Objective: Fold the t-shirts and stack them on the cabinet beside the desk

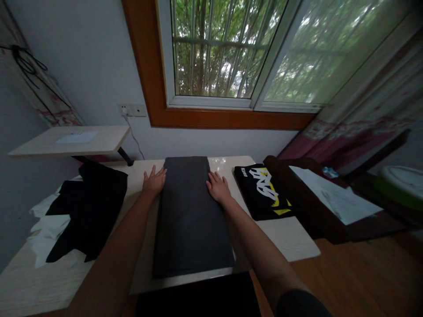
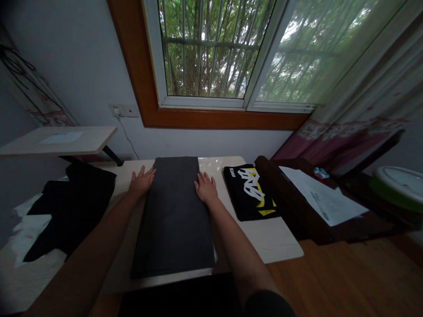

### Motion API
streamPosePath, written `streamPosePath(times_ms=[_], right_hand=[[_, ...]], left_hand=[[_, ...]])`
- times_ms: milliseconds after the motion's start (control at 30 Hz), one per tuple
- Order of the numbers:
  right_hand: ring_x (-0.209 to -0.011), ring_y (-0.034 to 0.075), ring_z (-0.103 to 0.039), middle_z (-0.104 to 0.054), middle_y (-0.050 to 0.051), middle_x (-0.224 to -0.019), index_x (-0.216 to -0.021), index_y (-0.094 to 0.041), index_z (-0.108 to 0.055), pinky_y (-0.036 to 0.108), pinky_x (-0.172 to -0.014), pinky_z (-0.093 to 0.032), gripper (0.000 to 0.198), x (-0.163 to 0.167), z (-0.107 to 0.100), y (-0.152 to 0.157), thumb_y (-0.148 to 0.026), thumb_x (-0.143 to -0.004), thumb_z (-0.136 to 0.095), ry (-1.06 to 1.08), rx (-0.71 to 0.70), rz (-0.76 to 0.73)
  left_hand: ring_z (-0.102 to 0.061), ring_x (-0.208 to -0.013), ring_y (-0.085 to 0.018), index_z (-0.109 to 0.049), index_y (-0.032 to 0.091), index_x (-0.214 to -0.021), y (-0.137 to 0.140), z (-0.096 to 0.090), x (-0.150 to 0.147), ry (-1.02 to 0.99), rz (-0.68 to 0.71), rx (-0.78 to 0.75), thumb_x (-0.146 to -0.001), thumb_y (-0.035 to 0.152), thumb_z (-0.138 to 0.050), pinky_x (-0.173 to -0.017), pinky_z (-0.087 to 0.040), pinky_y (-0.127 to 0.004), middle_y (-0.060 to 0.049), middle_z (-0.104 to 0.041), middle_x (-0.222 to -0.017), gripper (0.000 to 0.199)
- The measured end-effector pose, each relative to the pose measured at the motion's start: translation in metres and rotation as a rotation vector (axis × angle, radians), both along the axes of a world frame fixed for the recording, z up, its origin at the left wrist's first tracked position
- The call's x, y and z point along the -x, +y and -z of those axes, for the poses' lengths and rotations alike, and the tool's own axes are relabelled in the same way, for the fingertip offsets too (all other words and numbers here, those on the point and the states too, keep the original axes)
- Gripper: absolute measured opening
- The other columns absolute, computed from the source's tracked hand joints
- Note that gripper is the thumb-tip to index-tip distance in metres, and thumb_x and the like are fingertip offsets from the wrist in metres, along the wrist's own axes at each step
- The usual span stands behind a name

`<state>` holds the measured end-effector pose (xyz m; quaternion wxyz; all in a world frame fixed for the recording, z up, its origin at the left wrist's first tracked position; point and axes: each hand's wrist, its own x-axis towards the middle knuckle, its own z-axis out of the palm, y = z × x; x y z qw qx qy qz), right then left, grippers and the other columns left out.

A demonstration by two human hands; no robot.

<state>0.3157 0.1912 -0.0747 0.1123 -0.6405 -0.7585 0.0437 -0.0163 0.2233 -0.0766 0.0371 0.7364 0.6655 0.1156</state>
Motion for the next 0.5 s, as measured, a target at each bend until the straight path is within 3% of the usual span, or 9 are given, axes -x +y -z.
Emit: streamPosePath(times_ms=[233,367,500], right_hand=[[-0.153,0.024,-0.024,-0.036,0.009,-0.163,-0.156,-0.019,-0.037,0.051,-0.124,-0.016,0.057,-0.003,-0.002,0.002,-0.045,-0.105,-0.029,-0.001,-0.013,-0.018],[-0.153,0.025,-0.025,-0.037,0.009,-0.162,-0.156,-0.019,-0.038,0.051,-0.124,-0.016,0.057,-0.004,-0.002,-0.005,-0.045,-0.105,-0.030,0.003,-0.029,-0.027],[-0.152,0.026,-0.027,-0.039,0.009,-0.161,-0.153,-0.022,-0.042,0.050,-0.124,-0.017,0.054,-0.005,-0.003,-0.020,-0.045,-0.105,-0.034,0.012,-0.054,-0.042]], left_hand=[[-0.021,-0.155,-0.031,-0.037,0.036,-0.155,-0.005,0.001,0.005,0.005,0.010,0.019,-0.104,0.043,-0.021,-0.120,-0.013,-0.068,0.000,-0.035,-0.164,0.054],[-0.028,-0.153,-0.028,-0.046,0.038,-0.150,-0.024,0.002,0.009,0.048,0.087,0.014,-0.104,0.045,-0.029,-0.122,-0.018,-0.060,-0.002,-0.040,-0.162,0.050],[-0.027,-0.153,-0.027,-0.044,0.038,-0.151,-0.046,0.003,0.009,0.078,0.132,-0.014,-0.104,0.046,-0.030,-0.123,-0.019,-0.054,-0.002,-0.038,-0.163,0.049]])
